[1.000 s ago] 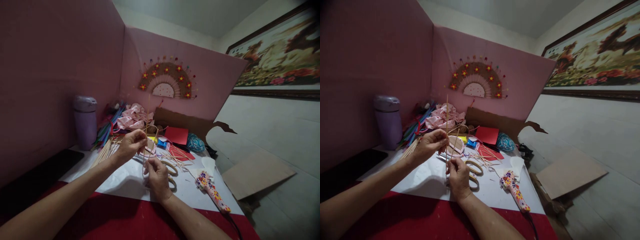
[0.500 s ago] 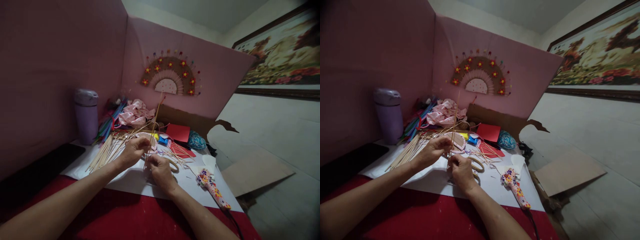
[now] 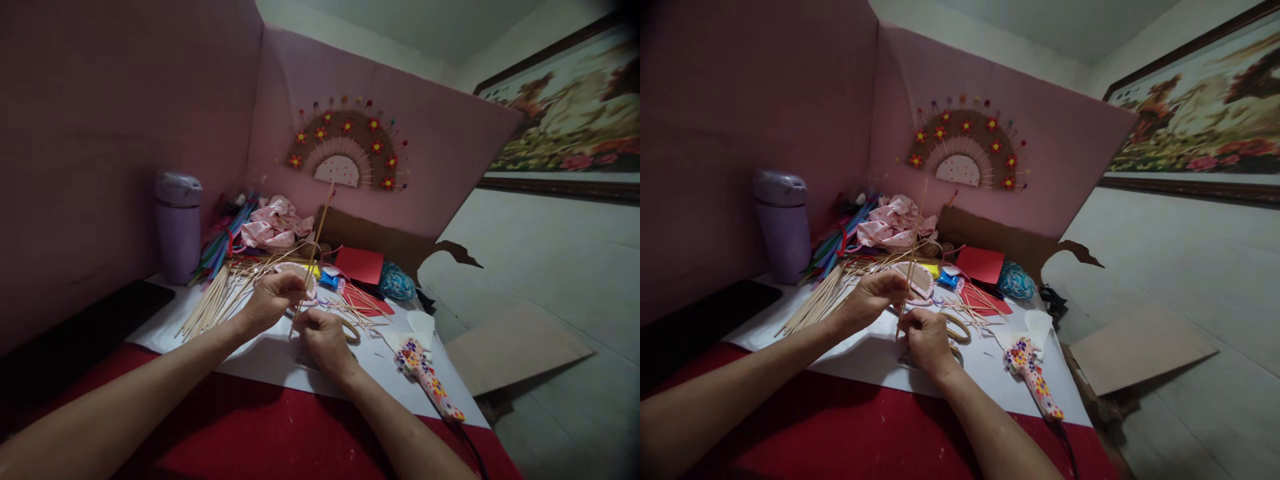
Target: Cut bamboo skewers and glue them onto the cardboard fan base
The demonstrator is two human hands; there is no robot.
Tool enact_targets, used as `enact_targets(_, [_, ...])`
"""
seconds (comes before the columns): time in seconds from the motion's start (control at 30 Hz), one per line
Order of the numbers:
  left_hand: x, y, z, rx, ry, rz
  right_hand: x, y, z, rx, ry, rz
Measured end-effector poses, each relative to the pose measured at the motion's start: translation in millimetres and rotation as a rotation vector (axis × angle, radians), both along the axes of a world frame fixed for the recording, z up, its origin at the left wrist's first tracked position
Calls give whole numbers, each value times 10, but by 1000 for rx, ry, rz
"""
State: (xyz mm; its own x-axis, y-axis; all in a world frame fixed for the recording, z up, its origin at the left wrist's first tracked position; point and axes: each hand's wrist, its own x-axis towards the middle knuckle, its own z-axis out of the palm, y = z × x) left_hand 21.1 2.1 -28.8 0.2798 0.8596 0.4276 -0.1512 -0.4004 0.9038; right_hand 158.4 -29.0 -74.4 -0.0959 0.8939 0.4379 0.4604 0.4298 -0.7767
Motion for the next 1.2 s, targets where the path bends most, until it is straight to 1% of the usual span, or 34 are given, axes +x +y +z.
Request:
enact_targets(0.13, [11,-19,31,-24,-31,-35,8,4,-1,-34,21,53])
enact_targets(0.3, [23,-23,9,-93,-15,-89,-4,-16,1,27,-33,48])
enact_targets(0.47, [16,-4,-26,-78,28,-106,-18,-24,7,63,-57,46])
enact_targets(0.67, [-5,3,-18,-80,4,-142,7,-8,58,44,-71,69])
enact_targets(0.9, [21,-10,-54,-9,31,-145,107,30,102,112,-207,129])
enact_targets(1.03, [36,-6,-92,21,46,-162,141,50,67,76,-193,151])
enact_targets(1.2, [61,18,-146,67,52,-145,151,76,26,54,-164,151])
